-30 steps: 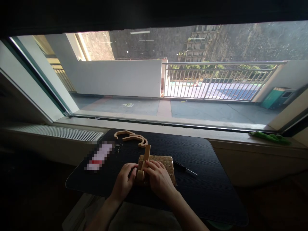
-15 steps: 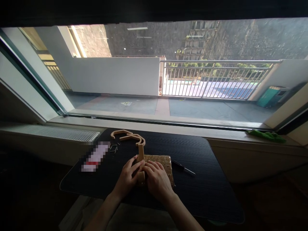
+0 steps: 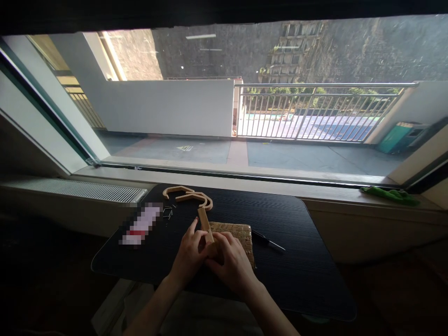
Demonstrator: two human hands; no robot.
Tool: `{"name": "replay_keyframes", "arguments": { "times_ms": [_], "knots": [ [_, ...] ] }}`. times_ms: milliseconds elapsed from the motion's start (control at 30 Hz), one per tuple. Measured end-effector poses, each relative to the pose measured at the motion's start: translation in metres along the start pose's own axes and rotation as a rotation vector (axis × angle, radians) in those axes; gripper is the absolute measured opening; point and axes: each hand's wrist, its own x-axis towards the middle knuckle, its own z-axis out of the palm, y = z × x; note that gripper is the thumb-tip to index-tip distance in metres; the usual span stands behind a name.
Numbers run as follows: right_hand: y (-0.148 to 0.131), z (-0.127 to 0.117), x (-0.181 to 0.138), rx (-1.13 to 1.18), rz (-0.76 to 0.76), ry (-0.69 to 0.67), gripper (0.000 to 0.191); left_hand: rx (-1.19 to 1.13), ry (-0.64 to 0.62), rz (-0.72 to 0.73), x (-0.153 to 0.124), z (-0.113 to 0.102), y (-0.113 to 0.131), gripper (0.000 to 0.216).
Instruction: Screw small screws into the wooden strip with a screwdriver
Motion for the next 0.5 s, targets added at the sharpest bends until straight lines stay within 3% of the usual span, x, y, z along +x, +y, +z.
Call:
{"name": "replay_keyframes", "arguments": {
  "times_ms": [133,267,333,433,500],
  "knots": [
    [0.013,0.005,0.003,0.010,0.044,0.160,0.057,-0.129,0.136,0.027,-0.006,-0.002,-0.008,0.026],
    [0.025,0.002,0.013,0.000,0.051,0.197,0.043,-0.220,0.337,-0.085,-0.008,-0.013,-0.019,0.046],
    [0.029,-0.001,0.020,0.030,0.042,0.172,0.046,-0.228,0.274,-0.094,-0.008,-0.021,-0.020,0.049],
    [0.036,-0.003,0.031,0.005,0.022,0.231,0.047,-0.243,0.128,-0.017,-0.013,-0.030,-0.015,0.032],
    [0.038,-0.004,0.038,-0.039,0.037,0.243,0.042,-0.260,0.101,-0.033,-0.018,-0.033,-0.010,0.032]
  ]
}}
